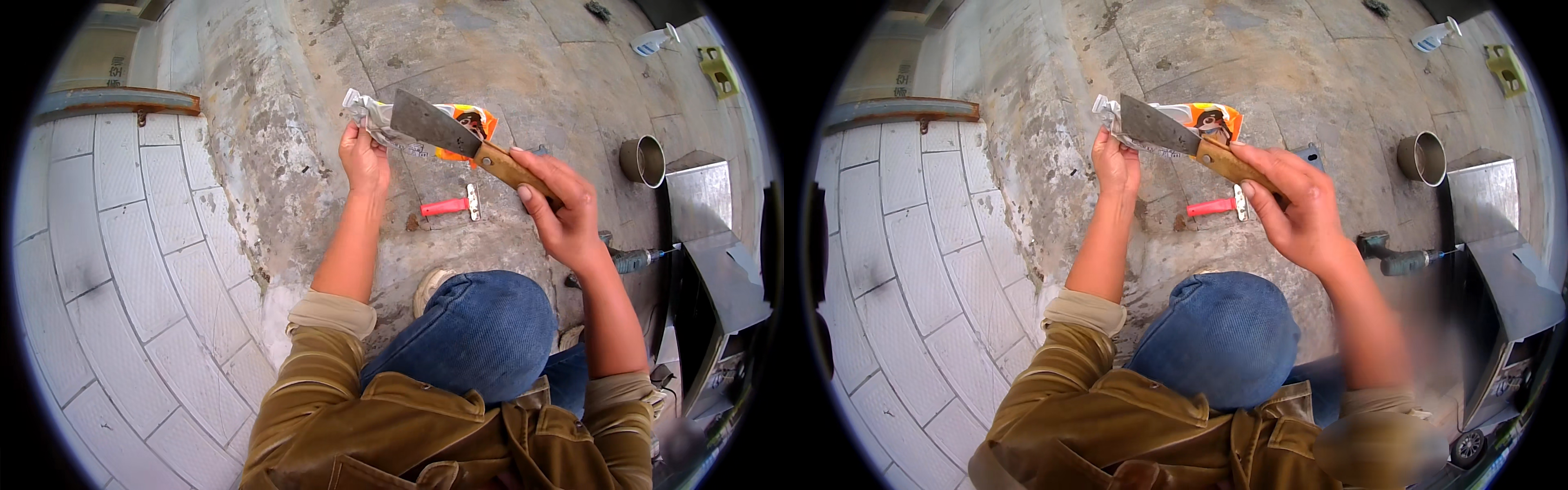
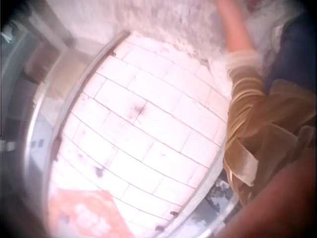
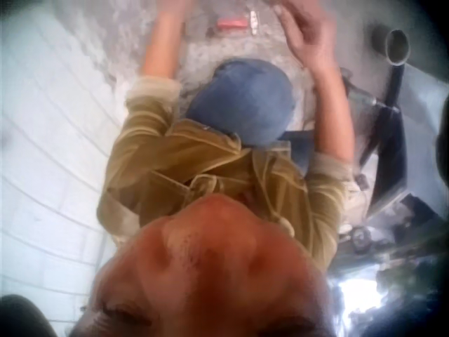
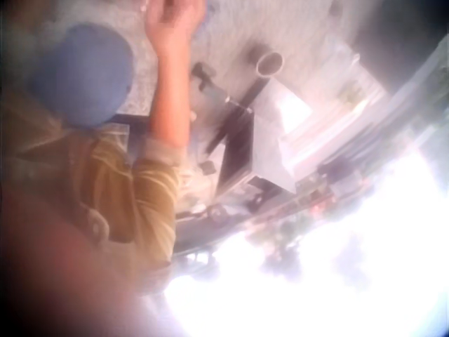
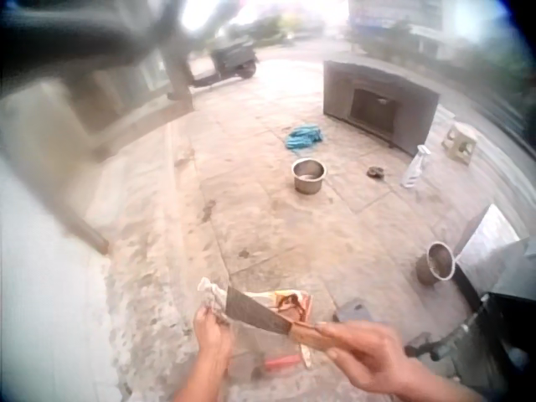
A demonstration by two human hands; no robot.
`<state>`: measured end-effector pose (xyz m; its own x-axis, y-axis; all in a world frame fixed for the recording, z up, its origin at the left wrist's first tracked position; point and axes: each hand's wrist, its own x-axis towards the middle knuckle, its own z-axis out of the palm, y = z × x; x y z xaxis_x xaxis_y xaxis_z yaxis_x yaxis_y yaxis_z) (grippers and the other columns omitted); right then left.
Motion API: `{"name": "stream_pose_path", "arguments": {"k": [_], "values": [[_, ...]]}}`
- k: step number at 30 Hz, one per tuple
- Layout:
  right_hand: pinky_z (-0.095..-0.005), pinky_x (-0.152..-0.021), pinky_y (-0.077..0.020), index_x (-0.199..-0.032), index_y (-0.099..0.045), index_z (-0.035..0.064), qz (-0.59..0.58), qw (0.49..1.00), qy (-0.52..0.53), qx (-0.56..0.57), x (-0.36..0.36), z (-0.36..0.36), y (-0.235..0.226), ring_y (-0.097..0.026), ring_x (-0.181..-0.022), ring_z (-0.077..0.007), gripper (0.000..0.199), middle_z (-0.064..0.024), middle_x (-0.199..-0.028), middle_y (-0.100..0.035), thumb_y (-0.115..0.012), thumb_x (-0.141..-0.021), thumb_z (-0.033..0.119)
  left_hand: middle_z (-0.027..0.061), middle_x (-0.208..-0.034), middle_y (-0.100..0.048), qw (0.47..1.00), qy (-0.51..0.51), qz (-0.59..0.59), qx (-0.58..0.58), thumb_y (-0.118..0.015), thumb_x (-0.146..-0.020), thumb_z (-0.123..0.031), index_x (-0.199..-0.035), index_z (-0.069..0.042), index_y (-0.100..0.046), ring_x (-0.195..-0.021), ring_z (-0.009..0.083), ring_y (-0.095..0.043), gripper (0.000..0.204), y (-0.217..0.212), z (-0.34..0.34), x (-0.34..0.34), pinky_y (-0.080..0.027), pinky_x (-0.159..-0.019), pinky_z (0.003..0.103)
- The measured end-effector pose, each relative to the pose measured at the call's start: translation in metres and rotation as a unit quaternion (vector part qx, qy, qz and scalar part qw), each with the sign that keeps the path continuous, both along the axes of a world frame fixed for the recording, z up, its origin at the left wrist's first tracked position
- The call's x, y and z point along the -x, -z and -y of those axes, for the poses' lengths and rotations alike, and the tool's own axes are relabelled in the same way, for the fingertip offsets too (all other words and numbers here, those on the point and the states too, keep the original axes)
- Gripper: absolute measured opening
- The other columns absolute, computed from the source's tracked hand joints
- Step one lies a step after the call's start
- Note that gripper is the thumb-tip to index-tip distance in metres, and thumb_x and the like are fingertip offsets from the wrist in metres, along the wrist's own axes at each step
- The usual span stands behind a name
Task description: The person kneels on the ground and uses a power drill on a small metal box. They then use two scrapers to remove residue from the box and a nearby metal frame. The person moves between the outdoor area and a cluttered workshop.
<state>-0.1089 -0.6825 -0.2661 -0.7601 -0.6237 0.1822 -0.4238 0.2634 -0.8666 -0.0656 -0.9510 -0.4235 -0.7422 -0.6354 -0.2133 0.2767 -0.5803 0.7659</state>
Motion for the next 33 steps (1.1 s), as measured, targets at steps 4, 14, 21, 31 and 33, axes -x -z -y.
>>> {"name": "stream_pose_path", "arguments": {"k": [4, 14, 21, 31, 33], "values": [[-0.0256, -0.063, -0.0464, -0.118, -0.059, -0.0008, 0.086, 0.988, 0.126, 0.035, 0.002, -0.03, 0.012, -0.058, -0.076, -0.0114, 0.032, -0.0074, -0.092, -0.066, -0.06, -0.088, 0.01, 0.0013, -0.091, -0.061, 0.998, 0.029, -0.009, -0.055, -0.046, -0.094, -0.004, -0.105, -0.007, -0.055, -0.075, 0.0091, -0.056, 0.014, 0.011, 0.005, 0.002, -0.048, -0.07, 0.024], [-0.0198, -0.055, -0.0392, -0.12, -0.056, -0.0017, 0.241, 0.912, 0.29, 0.162, -0.004, -0.117, 0.055, -0.049, -0.064, -0.006, 0.032, -0.0049, -0.082, -0.061, -0.057, -0.091, 0.012, 0.0029, -0.093, -0.054, 0.896, 0.004, 0.428, 0.117, -0.05, -0.095, -0.015, -0.129, -0.005, -0.046, -0.066, 0.0072, -0.047, 0.036, 0.079, 0.052, -0.028, -0.044, -0.055, 0.023], [-0.0193, -0.053, -0.0379, -0.12, -0.055, -0.0034, 0.306, 0.836, 0.434, 0.138, -0.048, -0.187, 0.102, -0.047, -0.06, -0.0062, 0.032, -0.0044, -0.08, -0.06, -0.056, -0.092, 0.013, 0.0068, -0.105, -0.059, 0.836, 0.238, 0.344, 0.356, -0.055, -0.092, -0.016, -0.127, -0.003, -0.049, -0.072, 0.0108, -0.056, 0.038, 0.103, -0.032, -0.026, -0.047, -0.063, 0.025], [-0.019, -0.05, -0.0368, -0.12, -0.055, 0.0012, 0.416, 0.739, 0.521, 0.099, -0.125, -0.219, 0.163, -0.046, -0.056, -0.0052, 0.031, -0.0027, -0.076, -0.058, -0.053, -0.093, 0.016, 0.0132, -0.125, -0.053, 0.336, 0.534, 0.328, 0.703, -0.067, -0.08, -0.021, -0.138, -0.016, -0.041, -0.11, 0.0323, -0.054, 0.064, 0.153, -0.098, -0.066, -0.045, -0.092, 0.041], [-0.0219, -0.055, -0.0426, -0.12, -0.056, 0.0007, 0.427, 0.745, 0.508, 0.064, -0.132, -0.222, 0.165, -0.051, -0.062, -0.0074, 0.033, -0.0046, -0.08, -0.061, -0.057, -0.091, 0.016, 0.0142, -0.125, -0.052, 0.3, 0.552, 0.357, 0.691, -0.066, -0.081, -0.021, -0.14, -0.019, -0.038, -0.11, 0.0314, -0.054, 0.065, 0.156, -0.102, -0.064, -0.046, -0.09, 0.041]]}}
